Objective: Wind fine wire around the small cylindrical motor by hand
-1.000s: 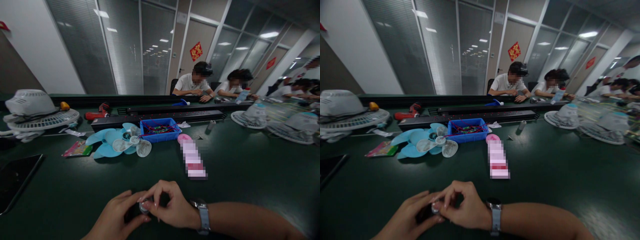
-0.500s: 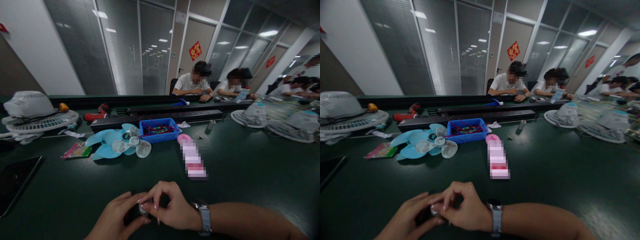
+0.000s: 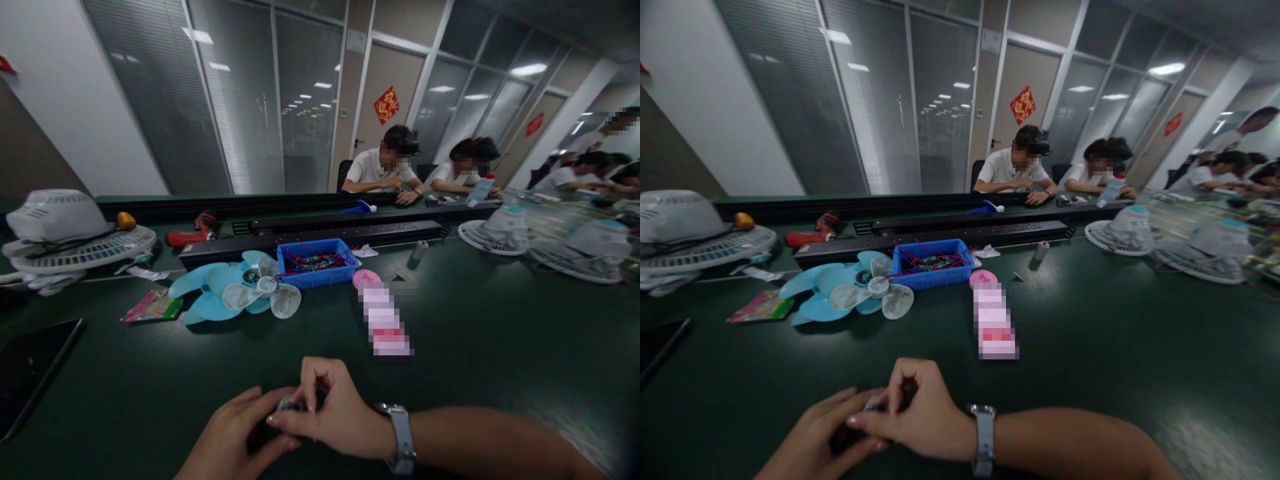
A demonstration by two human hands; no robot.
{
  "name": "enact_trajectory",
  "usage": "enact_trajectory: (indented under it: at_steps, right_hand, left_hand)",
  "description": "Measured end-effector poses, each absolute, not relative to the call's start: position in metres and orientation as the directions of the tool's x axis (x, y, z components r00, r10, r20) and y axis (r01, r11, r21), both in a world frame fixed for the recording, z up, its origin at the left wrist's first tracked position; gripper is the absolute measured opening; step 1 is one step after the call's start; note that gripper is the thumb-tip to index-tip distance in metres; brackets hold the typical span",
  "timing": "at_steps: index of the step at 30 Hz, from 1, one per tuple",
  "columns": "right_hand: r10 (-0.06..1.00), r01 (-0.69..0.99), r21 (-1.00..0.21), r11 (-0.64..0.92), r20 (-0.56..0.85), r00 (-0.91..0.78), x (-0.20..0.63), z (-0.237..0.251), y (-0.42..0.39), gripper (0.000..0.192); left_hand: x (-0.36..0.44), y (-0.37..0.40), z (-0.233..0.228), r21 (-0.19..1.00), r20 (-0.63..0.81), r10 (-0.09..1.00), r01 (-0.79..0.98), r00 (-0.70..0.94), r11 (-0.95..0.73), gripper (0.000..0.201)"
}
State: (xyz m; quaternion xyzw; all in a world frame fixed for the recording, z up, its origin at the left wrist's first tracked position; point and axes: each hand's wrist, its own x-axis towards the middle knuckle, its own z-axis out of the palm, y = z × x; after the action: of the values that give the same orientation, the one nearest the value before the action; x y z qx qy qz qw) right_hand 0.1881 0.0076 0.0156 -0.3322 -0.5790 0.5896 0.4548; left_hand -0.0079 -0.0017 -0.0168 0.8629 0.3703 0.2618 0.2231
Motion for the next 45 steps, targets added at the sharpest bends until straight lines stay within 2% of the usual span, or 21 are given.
enact_trajectory:
  at_steps: [4, 7, 12, 17, 20, 22, 28, 32, 39, 42, 45]
  right_hand:
    - [0.915, -0.084, -0.985, 0.149, 0.169, -0.366, 0.192, 0.014, 0.009, 0.040]
    - [0.883, -0.008, -0.957, 0.290, 0.271, -0.383, 0.197, 0.015, 0.009, 0.033]
    - [0.777, 0.076, -0.830, 0.552, 0.479, -0.408, 0.203, 0.016, 0.008, 0.020]
    - [0.687, 0.142, -0.726, 0.673, 0.542, -0.484, 0.207, 0.014, 0.009, 0.013]
    - [0.681, 0.109, -0.737, 0.667, 0.543, -0.491, 0.205, 0.015, 0.008, 0.012]
    - [0.726, 0.074, -0.795, 0.602, 0.507, -0.465, 0.203, 0.018, 0.006, 0.015]
    - [0.886, 0.039, -0.960, 0.276, 0.239, -0.397, 0.196, 0.026, 0.004, 0.035]
    - [0.919, 0.020, -0.982, 0.189, 0.169, -0.356, 0.193, 0.024, 0.005, 0.041]
    - [0.914, 0.055, -0.975, 0.216, 0.182, -0.363, 0.196, 0.024, 0.006, 0.038]
    - [0.869, 0.097, -0.925, 0.368, 0.305, -0.389, 0.201, 0.023, 0.008, 0.032]
    - [0.774, 0.098, -0.828, 0.552, 0.464, -0.430, 0.205, 0.019, 0.007, 0.018]
  left_hand:
    - [-0.007, -0.002, -0.014, 0.564, 0.295, 0.745, 0.520, 0.599, -0.642, 0.045]
    - [-0.006, -0.001, -0.012, 0.567, 0.310, 0.742, 0.511, 0.594, -0.646, 0.045]
    - [-0.004, -0.001, -0.009, 0.586, 0.348, 0.731, 0.472, 0.587, -0.658, 0.039]
    - [-0.004, -0.001, -0.009, 0.583, 0.393, 0.727, 0.458, 0.563, -0.671, 0.033]
    - [-0.005, -0.001, -0.011, 0.583, 0.370, 0.730, 0.468, 0.575, -0.664, 0.036]
    - [-0.006, -0.001, -0.013, 0.582, 0.355, 0.728, 0.471, 0.587, -0.663, 0.040]
    - [-0.007, -0.003, -0.016, 0.604, 0.285, 0.753, 0.499, 0.593, -0.622, 0.049]
    - [-0.006, -0.002, -0.016, 0.593, 0.263, 0.770, 0.531, 0.582, -0.605, 0.045]
    - [-0.007, -0.001, -0.014, 0.575, 0.309, 0.741, 0.504, 0.596, -0.645, 0.047]
    - [-0.007, -0.001, -0.014, 0.572, 0.336, 0.724, 0.480, 0.602, -0.665, 0.048]
    - [-0.007, -0.002, -0.016, 0.582, 0.351, 0.727, 0.472, 0.590, -0.663, 0.048]
